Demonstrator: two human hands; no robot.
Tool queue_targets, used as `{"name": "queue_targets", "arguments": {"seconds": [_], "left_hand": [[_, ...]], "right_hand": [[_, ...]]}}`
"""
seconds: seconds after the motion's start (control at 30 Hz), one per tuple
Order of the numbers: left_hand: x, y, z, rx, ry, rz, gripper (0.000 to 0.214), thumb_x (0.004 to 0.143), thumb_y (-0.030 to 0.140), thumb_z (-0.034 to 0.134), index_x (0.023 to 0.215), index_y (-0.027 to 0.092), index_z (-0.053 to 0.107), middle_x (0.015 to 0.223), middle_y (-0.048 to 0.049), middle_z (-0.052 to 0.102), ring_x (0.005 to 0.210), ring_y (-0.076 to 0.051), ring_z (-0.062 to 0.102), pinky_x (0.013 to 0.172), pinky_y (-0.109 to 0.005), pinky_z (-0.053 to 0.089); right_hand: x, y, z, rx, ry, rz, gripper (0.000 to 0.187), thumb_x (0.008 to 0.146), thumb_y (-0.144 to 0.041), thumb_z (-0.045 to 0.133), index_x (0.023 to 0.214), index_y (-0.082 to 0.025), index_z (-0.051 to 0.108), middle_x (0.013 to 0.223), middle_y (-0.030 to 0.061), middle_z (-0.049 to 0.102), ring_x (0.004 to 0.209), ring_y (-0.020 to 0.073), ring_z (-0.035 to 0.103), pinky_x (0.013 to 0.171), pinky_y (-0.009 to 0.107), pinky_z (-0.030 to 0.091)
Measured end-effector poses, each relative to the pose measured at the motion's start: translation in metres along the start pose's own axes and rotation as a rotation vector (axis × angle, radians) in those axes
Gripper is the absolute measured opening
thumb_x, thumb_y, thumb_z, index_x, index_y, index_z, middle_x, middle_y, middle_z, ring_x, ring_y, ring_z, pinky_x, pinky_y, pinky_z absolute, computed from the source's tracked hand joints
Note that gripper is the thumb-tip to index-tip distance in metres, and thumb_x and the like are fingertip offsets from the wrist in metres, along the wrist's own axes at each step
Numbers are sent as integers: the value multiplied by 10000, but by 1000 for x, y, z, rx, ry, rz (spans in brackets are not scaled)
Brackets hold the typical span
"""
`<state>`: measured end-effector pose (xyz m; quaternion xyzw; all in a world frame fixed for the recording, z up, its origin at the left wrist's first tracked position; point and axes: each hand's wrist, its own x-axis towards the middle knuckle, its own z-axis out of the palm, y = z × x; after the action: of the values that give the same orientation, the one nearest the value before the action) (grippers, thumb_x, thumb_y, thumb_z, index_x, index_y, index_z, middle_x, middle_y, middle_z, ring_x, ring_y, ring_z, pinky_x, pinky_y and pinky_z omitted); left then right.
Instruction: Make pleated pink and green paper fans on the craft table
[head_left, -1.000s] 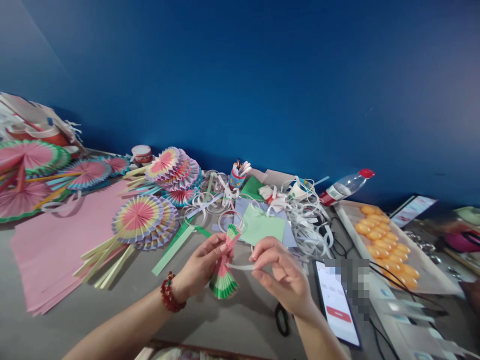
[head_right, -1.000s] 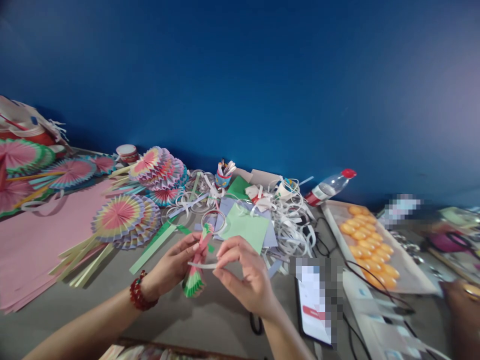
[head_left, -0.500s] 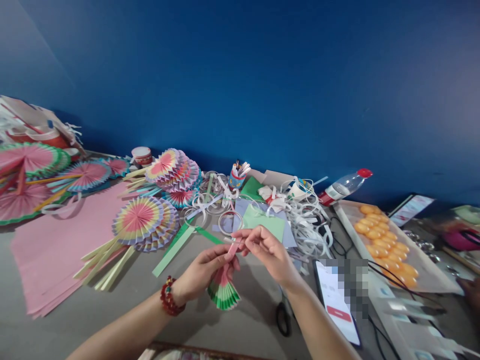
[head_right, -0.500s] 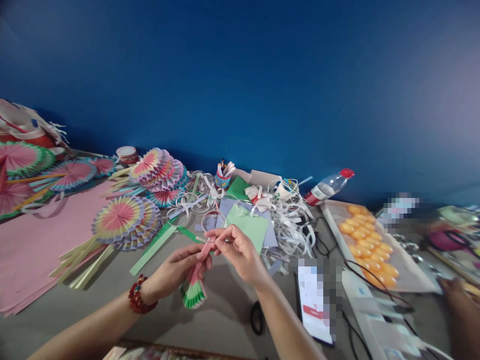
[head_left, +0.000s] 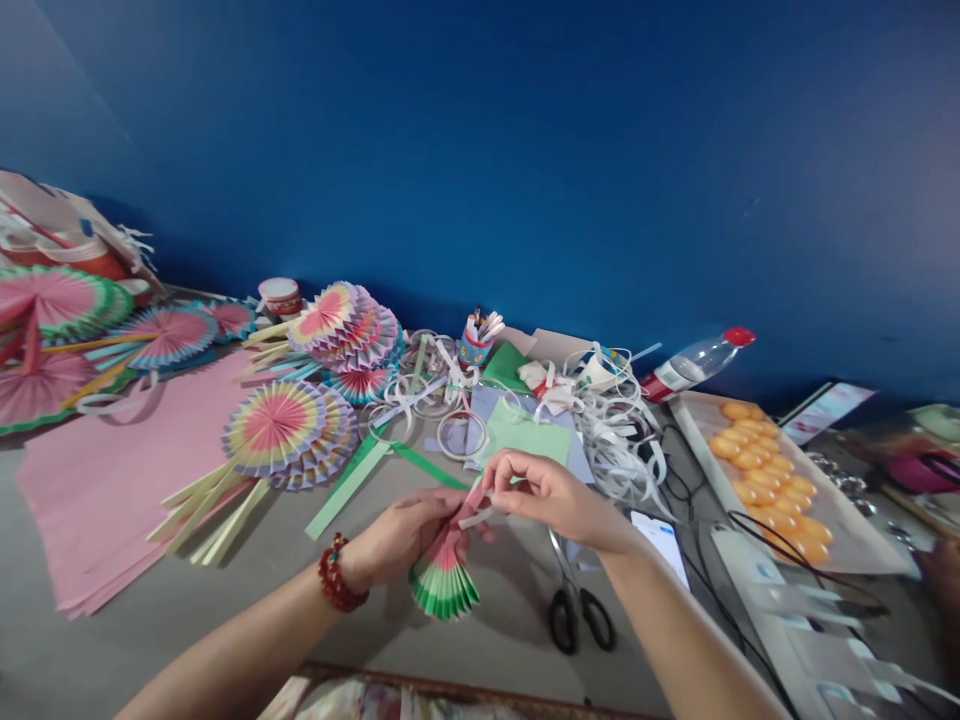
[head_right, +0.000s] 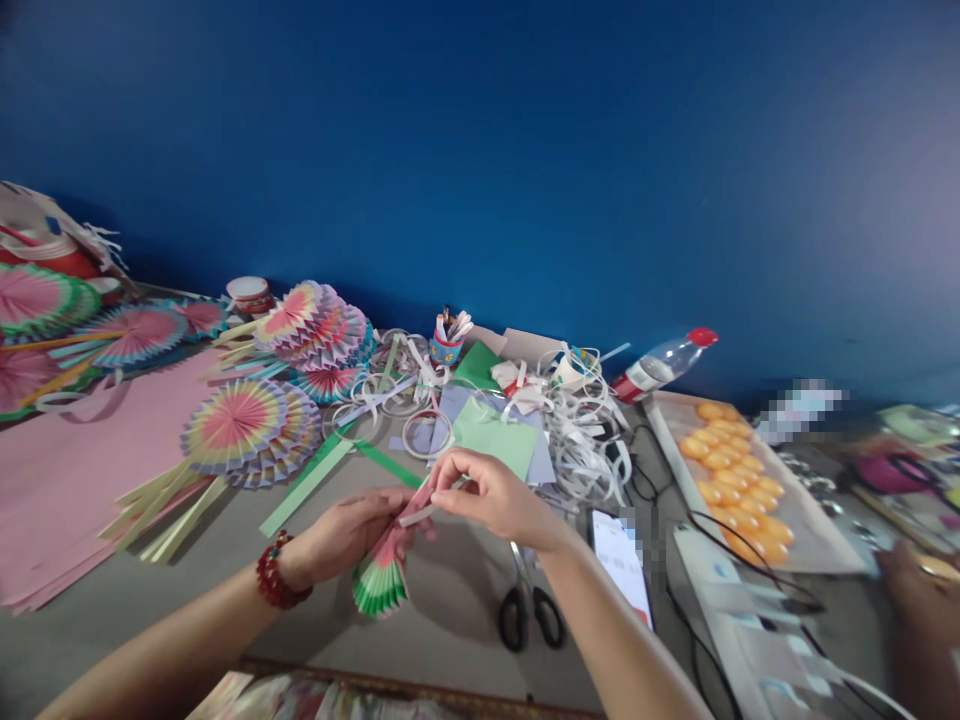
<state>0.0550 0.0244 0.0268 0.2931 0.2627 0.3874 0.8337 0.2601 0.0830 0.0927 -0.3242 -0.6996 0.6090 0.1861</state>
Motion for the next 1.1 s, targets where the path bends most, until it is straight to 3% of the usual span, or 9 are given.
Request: {"name": "queue_targets", "arguments": {"seconds": [0.5,1.1], "left_hand": [[2,-4,-4,-15,-68,-58,324,902,322,567,1057,83,723,987,-168,728,645,-132,595,615,-236,475],[1,-7,-10,44,-101,-92,317,881,269,615,1142,114,706,1002,-151,723,649,-103,576,625,-194,467]], "right_hand": [[9,10,-4,-218,-24,131,120,874,-277,621,804,-182,598,783,-10,609,747,144,566,687,258,427],[12,10,1,-154,10,255,156,854,-332,635,809,-187,600,796,2,647,657,134,618,590,246,519]]}}
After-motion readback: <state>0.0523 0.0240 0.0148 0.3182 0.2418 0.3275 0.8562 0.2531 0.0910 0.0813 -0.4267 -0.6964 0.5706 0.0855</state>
